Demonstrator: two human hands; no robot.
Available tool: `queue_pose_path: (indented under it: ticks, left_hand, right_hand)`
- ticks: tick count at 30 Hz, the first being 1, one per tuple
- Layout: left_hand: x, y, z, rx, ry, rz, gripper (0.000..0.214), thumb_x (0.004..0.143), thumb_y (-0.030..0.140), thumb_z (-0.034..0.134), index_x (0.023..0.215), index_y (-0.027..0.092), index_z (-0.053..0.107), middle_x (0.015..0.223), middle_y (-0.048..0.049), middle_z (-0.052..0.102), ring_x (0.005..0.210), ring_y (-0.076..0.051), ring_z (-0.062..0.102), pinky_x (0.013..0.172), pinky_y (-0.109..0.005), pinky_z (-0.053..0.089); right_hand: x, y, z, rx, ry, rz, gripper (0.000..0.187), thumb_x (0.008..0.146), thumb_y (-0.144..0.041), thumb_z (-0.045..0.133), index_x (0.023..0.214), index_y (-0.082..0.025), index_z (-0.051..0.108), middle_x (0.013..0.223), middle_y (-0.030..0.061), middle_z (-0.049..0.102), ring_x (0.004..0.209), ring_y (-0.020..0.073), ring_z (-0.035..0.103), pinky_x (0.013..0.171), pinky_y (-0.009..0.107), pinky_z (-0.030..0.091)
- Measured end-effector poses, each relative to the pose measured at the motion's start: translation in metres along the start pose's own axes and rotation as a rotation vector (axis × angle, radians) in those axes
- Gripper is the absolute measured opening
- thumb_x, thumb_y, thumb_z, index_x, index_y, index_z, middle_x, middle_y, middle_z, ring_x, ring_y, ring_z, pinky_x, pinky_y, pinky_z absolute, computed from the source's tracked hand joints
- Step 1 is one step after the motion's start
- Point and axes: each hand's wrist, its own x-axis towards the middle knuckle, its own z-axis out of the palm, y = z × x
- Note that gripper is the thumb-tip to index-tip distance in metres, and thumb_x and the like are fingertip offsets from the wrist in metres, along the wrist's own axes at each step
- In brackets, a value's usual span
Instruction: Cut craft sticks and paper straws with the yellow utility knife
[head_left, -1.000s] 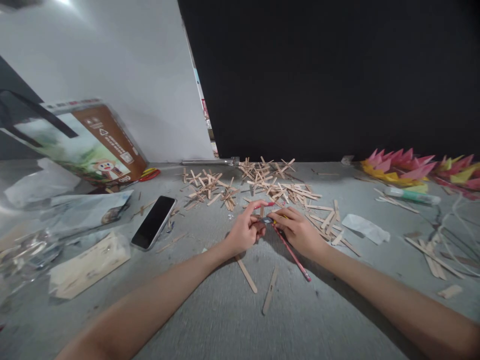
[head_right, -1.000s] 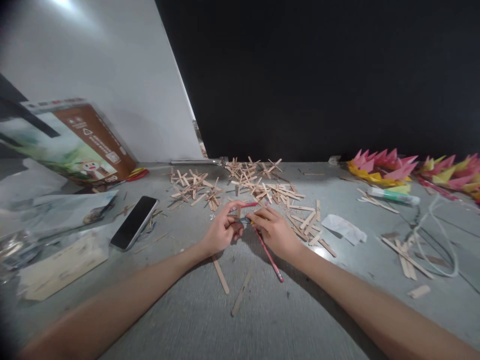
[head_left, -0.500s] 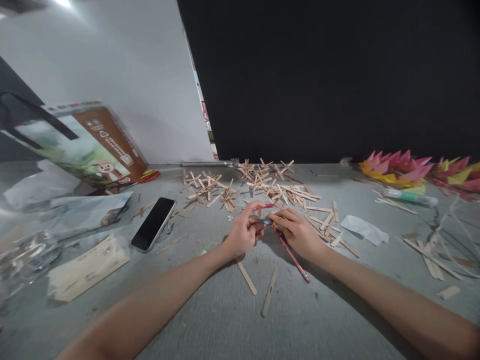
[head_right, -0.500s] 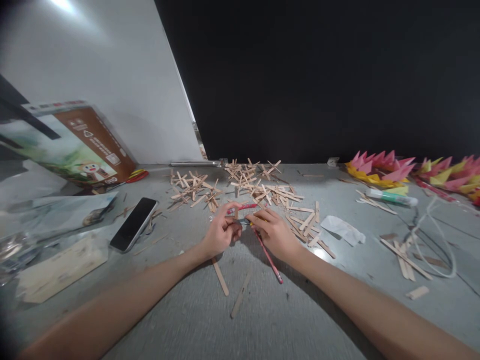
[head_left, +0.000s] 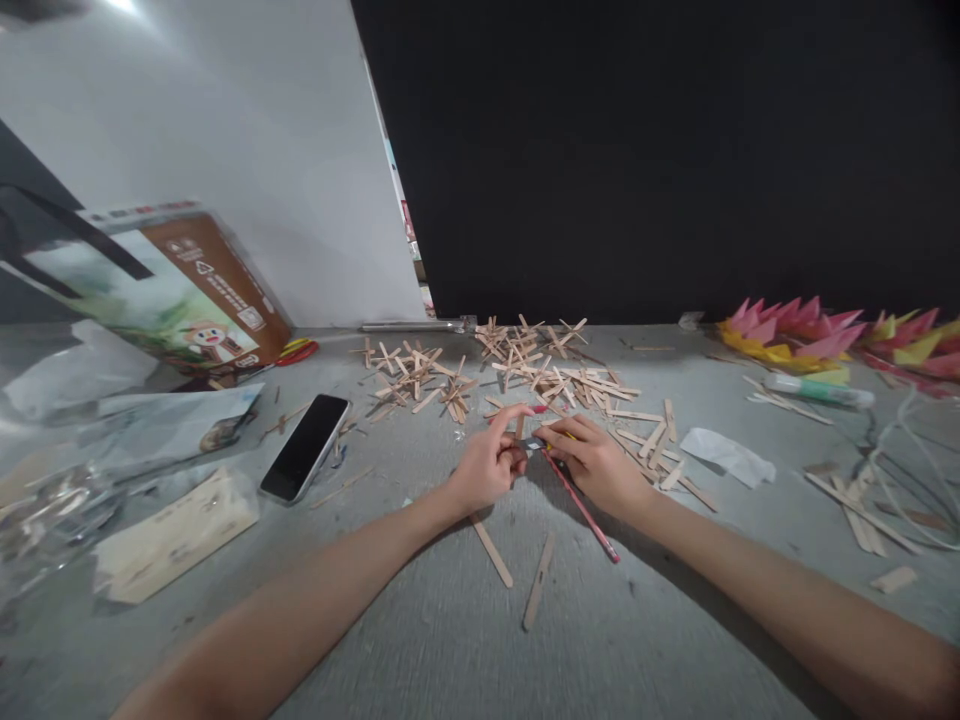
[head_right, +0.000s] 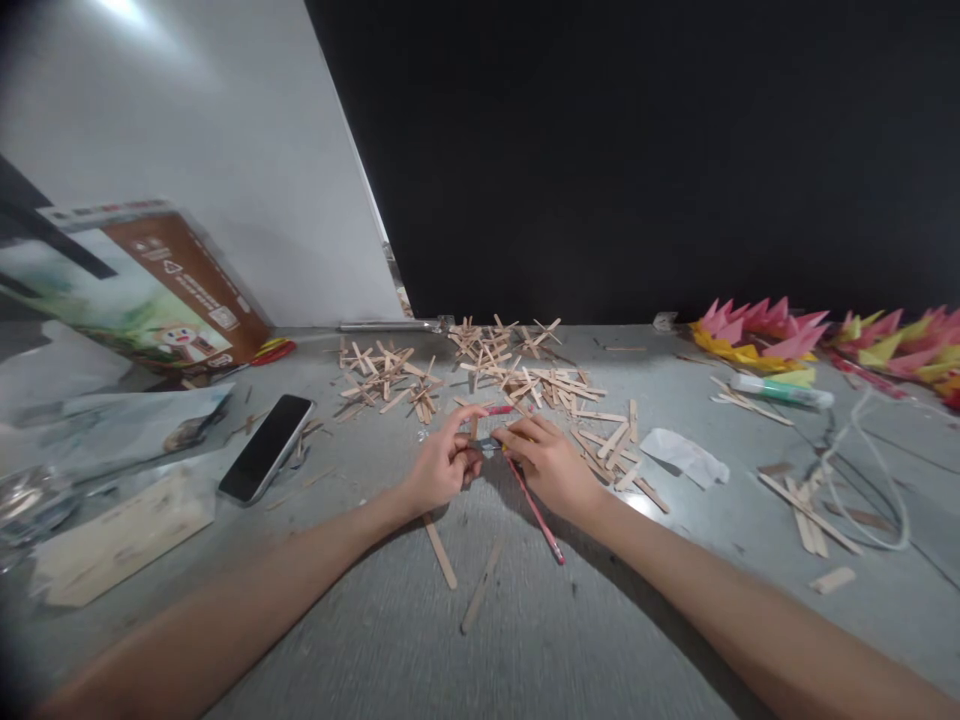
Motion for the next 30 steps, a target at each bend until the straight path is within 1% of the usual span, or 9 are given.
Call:
queue_pose_path:
  ticks: [4, 9, 14, 17, 23, 30]
  left_hand:
    - [0.0007, -0.0015, -0.0011, 0.064, -0.017, 0.012, 0.062, 0.086, 0.004, 0.047, 0.144, 0.023, 0.046, 0.063, 0.0062, 0.058, 0.048, -0.007, 0.047, 0.055, -0.017, 0.041]
    - [0.0011, -0.0004, -0.0011, 0.113, -0.021, 0.025, 0.064, 0.082, 0.002, 0.046, 0.143, 0.023, 0.048, 0.062, 0.0063, 0.057, 0.052, -0.008, 0.051, 0.058, -0.018, 0.041]
    - [0.0004, 0.0016, -0.0011, 0.097, -0.029, 0.01, 0.064, 0.085, 0.005, 0.048, 0.146, 0.023, 0.047, 0.062, 0.0061, 0.058, 0.049, -0.008, 0.049, 0.055, -0.018, 0.04]
    - [0.0, 0.0022, -0.0012, 0.094, -0.031, 0.003, 0.065, 0.085, 0.005, 0.048, 0.148, 0.024, 0.046, 0.063, 0.0066, 0.058, 0.049, -0.008, 0.049, 0.055, -0.018, 0.041]
    - [-0.0003, 0.0026, -0.0008, 0.088, -0.038, -0.004, 0.064, 0.086, 0.005, 0.049, 0.148, 0.024, 0.045, 0.063, 0.0063, 0.059, 0.05, -0.009, 0.05, 0.055, -0.018, 0.04]
    - [-0.0001, 0.0007, -0.001, 0.07, -0.038, 0.003, 0.067, 0.083, 0.003, 0.048, 0.147, 0.022, 0.045, 0.062, 0.0062, 0.058, 0.049, -0.008, 0.05, 0.055, -0.018, 0.04]
  right_hand:
    - [-0.0003, -0.0005, 0.001, -0.002, -0.008, -0.003, 0.042, 0.102, -0.009, 0.045, 0.134, -0.024, 0.067, 0.119, 0.0119, 0.071, 0.108, 0.0295, 0.061, 0.093, 0.05, 0.056]
    - [-0.0013, 0.0008, 0.0022, 0.004, -0.013, -0.017, 0.042, 0.102, -0.009, 0.046, 0.135, -0.024, 0.066, 0.12, 0.0116, 0.07, 0.11, 0.0295, 0.061, 0.093, 0.05, 0.056]
    - [-0.0025, 0.0038, 0.0049, -0.004, -0.011, -0.014, 0.044, 0.102, -0.009, 0.046, 0.137, -0.026, 0.065, 0.121, 0.0116, 0.07, 0.112, 0.0299, 0.061, 0.094, 0.052, 0.057]
    - [-0.0028, 0.0034, 0.0055, -0.002, -0.008, -0.013, 0.042, 0.103, -0.011, 0.046, 0.137, -0.025, 0.066, 0.122, 0.0122, 0.07, 0.112, 0.0304, 0.061, 0.095, 0.054, 0.056]
    - [-0.0022, 0.001, 0.0032, 0.002, -0.021, -0.004, 0.039, 0.104, -0.012, 0.045, 0.135, -0.024, 0.066, 0.121, 0.0122, 0.07, 0.112, 0.0306, 0.06, 0.094, 0.053, 0.056]
    - [-0.0025, 0.0023, 0.0039, 0.004, -0.014, -0.005, 0.039, 0.104, -0.012, 0.046, 0.134, -0.025, 0.067, 0.119, 0.0116, 0.07, 0.111, 0.0299, 0.06, 0.092, 0.051, 0.057]
